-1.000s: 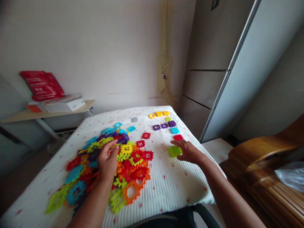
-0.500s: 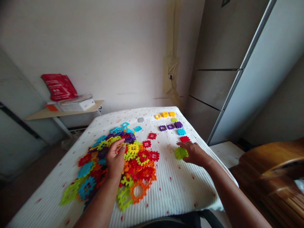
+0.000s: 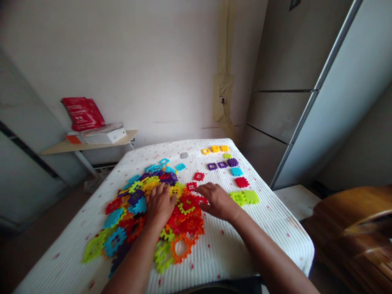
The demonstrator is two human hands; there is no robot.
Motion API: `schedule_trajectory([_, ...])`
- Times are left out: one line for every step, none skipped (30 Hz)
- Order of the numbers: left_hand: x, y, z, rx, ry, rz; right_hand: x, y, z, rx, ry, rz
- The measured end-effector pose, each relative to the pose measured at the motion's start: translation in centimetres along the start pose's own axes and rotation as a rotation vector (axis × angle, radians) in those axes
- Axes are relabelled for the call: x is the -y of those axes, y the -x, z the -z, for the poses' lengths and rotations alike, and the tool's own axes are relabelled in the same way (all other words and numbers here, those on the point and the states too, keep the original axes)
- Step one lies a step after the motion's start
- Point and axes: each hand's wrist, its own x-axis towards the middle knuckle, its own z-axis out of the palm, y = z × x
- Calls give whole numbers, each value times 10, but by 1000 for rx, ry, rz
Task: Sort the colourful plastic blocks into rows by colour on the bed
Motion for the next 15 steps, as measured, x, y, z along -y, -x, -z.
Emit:
schedule_trajectory([0,0,0,6,-8,4,2,-5,-8,10,5,7])
schedule_trajectory([0,0,0,5,-9,8,3,-8,-16,15,15,8])
schedule_trajectory([1,0,0,-1,-6,9,2,-11,-23,16,26,4])
schedule_trajectory([1,0,1,-13,1,8,1,-12,-29,15,40,-2])
schedule_trajectory([1,0,2,-29,12,4,-1,-12,-34,11,53,-13])
schedule_trajectory([1,0,2,-46,22,-4,-2,-11,-38,7,65,-24])
schedule_trajectory([1,0,3,-65,32,-16,-4,-11,-42,3,74,-36])
schedule_trajectory([1,0,3,-84,39,-28,-6,-9,-45,0,81,-47])
schedule_trajectory([0,0,4,-102,46,-40,-7,-8,-48,-2,86,-57])
schedule_trajectory([-1,1,4,-120,51,-51,-8,-7,-51,-3,91,-63])
schedule_trajectory([-1,1,5,-137,58,-63,-9,-7,-53,-5,95,-68])
schedule_trajectory([-2,1,5,-148,67,-74,-9,-6,-55,-6,100,-71])
schedule_trajectory([-2,1,5,-153,79,-82,-9,-6,-56,-9,104,-72])
schedule_trajectory([-3,1,5,-152,94,-89,-9,-6,-57,-12,106,-71])
schedule_trajectory([-2,0,4,-149,113,-94,-10,-6,-58,-14,105,-70])
